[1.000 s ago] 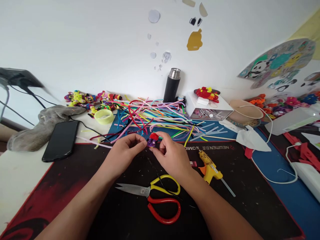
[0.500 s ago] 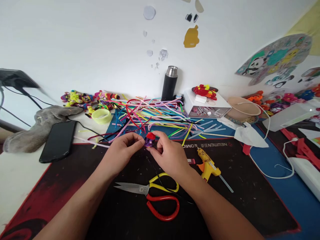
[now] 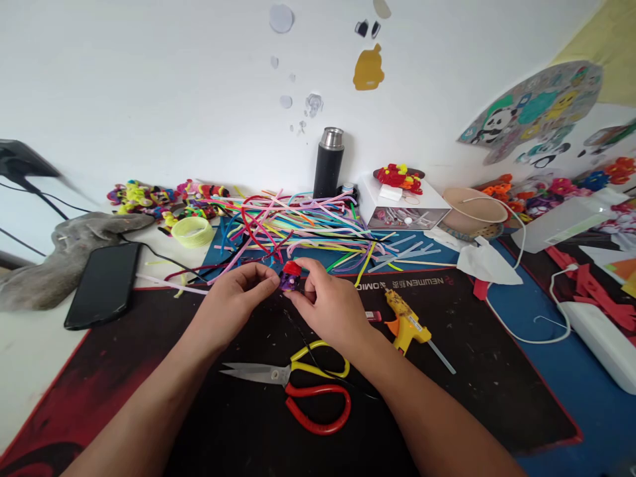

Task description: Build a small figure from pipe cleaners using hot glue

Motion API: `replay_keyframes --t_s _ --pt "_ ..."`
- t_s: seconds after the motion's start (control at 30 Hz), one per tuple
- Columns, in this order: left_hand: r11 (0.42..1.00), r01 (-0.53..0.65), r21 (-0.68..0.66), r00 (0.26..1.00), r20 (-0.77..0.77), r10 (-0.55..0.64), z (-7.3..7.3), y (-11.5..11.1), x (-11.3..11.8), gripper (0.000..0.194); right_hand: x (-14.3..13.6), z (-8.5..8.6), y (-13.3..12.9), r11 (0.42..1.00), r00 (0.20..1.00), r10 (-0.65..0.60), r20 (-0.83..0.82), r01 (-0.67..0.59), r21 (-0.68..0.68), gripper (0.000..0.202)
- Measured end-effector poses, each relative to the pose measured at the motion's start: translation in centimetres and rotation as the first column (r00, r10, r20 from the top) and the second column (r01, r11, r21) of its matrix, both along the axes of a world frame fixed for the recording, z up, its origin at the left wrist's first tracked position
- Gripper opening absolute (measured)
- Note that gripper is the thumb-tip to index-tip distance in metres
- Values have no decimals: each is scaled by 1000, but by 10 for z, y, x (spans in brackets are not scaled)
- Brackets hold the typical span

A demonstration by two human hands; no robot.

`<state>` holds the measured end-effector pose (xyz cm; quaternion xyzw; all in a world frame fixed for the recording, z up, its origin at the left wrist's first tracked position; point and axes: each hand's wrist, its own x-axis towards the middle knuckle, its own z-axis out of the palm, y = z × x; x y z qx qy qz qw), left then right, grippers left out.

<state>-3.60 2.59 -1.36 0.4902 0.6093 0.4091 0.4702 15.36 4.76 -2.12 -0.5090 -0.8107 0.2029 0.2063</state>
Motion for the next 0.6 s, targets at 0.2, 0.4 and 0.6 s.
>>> replay_keyframes --t_s 0.2,0.4,0.6 --pt "1000 -2 -2 1000 -9 2 -1 -1 -1 37 0 1 0 1000 1000 -1 -2 1 3 52" --pt "1000 22 -6 999 -23 -23 0 0 -1 39 0 -1 0 1000 1000 1 -6 -1 6 52" --pt "1000 22 -4 999 -45 -22 -1 0 -2 37 1 -3 0 1000 1000 9 -3 -9 21 51"
